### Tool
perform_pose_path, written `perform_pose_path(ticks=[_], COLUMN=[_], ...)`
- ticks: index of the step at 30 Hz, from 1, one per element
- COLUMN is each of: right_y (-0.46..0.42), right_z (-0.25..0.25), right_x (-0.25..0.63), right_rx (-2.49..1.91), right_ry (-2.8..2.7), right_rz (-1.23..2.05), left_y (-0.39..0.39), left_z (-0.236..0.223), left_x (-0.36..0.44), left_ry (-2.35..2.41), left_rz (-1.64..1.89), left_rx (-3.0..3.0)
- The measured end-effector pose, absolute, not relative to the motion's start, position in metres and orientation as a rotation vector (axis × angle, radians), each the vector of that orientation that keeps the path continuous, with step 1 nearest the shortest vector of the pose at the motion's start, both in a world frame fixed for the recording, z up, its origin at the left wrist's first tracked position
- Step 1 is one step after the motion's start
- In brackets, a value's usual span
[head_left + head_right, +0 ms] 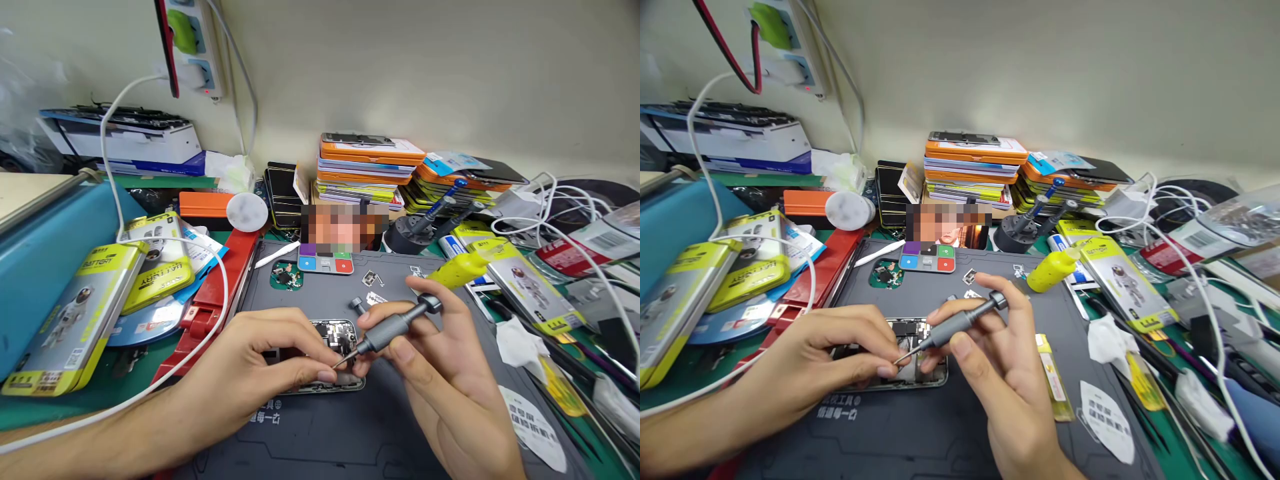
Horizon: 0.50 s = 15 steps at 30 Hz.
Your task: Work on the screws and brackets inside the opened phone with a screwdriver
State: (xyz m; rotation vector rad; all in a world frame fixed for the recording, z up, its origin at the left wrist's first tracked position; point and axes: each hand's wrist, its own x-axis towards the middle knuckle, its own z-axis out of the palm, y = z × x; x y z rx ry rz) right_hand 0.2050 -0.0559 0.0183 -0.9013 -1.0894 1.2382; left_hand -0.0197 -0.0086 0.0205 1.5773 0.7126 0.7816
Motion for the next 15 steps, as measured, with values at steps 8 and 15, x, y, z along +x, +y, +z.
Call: perform_pose_path(ticks=[8,15], right_y=[-0.0545,-0.0541], right_z=[0.0192,0.0205], right_x=[0.2067,0.2067], right_rx=[-0.857,-0.861], right_ry=[-1.103,-1.069], right_rz=[1.267,1.304], left_y=[-0.0094,-0.0096], left_z=[0.0225,0.0232], left_x=[-0.0203,-0.0193], left_ry=[0.651,0.666], left_rz=[0.789,0.787], left_rx=[1.562,1.560])
